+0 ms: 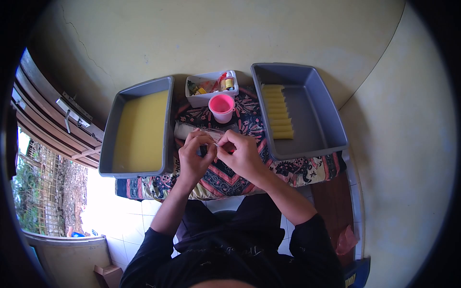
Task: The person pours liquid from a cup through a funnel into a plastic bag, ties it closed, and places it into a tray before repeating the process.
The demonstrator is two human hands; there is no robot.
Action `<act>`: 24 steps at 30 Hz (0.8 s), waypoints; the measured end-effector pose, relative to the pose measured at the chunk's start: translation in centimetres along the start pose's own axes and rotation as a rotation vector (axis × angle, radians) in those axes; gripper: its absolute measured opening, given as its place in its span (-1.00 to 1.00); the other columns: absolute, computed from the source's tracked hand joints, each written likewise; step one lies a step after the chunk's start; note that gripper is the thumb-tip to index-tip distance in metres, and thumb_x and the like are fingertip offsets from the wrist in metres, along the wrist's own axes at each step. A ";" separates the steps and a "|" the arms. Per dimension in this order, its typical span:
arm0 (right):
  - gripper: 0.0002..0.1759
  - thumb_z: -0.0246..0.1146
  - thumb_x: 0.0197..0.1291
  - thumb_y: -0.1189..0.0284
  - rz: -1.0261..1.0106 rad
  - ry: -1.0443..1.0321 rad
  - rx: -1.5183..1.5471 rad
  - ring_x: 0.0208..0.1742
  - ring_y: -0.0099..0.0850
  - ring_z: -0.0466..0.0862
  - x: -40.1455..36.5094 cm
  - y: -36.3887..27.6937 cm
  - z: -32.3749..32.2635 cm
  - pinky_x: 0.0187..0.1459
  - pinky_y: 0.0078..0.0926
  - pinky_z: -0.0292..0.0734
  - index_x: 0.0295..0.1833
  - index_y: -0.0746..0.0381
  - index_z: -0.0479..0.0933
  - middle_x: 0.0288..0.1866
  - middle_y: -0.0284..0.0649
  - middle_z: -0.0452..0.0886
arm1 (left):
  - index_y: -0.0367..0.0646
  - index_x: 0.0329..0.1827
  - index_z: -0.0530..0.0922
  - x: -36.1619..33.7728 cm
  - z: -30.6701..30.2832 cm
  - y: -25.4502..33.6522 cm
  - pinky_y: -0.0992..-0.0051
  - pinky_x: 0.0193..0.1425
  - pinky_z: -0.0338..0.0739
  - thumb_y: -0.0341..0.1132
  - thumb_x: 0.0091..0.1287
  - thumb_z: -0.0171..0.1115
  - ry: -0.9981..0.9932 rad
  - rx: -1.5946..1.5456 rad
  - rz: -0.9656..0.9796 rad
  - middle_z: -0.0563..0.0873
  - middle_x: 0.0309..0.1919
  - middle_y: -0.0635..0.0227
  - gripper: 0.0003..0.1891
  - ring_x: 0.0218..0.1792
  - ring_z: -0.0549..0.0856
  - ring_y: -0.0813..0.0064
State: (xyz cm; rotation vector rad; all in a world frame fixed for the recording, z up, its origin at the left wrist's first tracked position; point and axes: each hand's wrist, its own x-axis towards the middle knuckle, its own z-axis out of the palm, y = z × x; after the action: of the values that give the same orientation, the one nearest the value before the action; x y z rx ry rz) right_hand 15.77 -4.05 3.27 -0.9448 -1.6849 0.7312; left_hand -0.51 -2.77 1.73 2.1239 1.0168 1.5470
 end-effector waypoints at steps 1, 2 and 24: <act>-0.87 0.32 0.06 0.64 -0.061 0.023 -0.025 -0.42 -0.46 0.72 -0.1 0.0 0.2 -0.38 -0.58 0.59 -0.32 0.36 0.48 -0.44 -0.20 0.65 | -0.22 -0.27 0.61 -0.1 0.0 0.1 0.17 0.19 0.46 -0.52 0.01 0.40 0.006 -0.005 -0.016 0.70 -0.31 0.25 -0.79 -0.15 0.68 0.26; -0.87 0.32 0.06 0.64 -0.059 0.023 -0.025 -0.42 -0.46 0.72 -0.2 -0.1 0.4 -0.38 -0.58 0.59 -0.32 0.36 0.48 -0.44 -0.20 0.65 | -0.22 -0.25 0.63 -0.1 0.1 0.2 0.21 0.15 0.51 -0.54 0.00 0.40 0.013 -0.009 -0.033 0.71 -0.31 0.24 -0.77 -0.17 0.69 0.26; -0.92 0.27 0.17 0.66 -0.029 -0.077 0.033 -0.38 -0.51 0.69 0.0 -1.8 -0.4 -0.35 -0.56 0.56 -0.20 0.39 0.56 -0.37 -0.18 0.66 | -0.25 -0.31 0.65 0.1 -0.9 0.2 0.40 0.01 0.43 -0.64 -0.02 0.23 -0.010 -0.204 0.080 0.70 -0.33 0.27 -0.79 -0.21 0.62 0.34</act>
State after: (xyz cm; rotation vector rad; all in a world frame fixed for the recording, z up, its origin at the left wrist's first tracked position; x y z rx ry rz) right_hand 15.76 -4.92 4.85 -0.8775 -1.7452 0.7825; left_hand -1.27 -2.99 2.24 2.0505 0.7441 1.6002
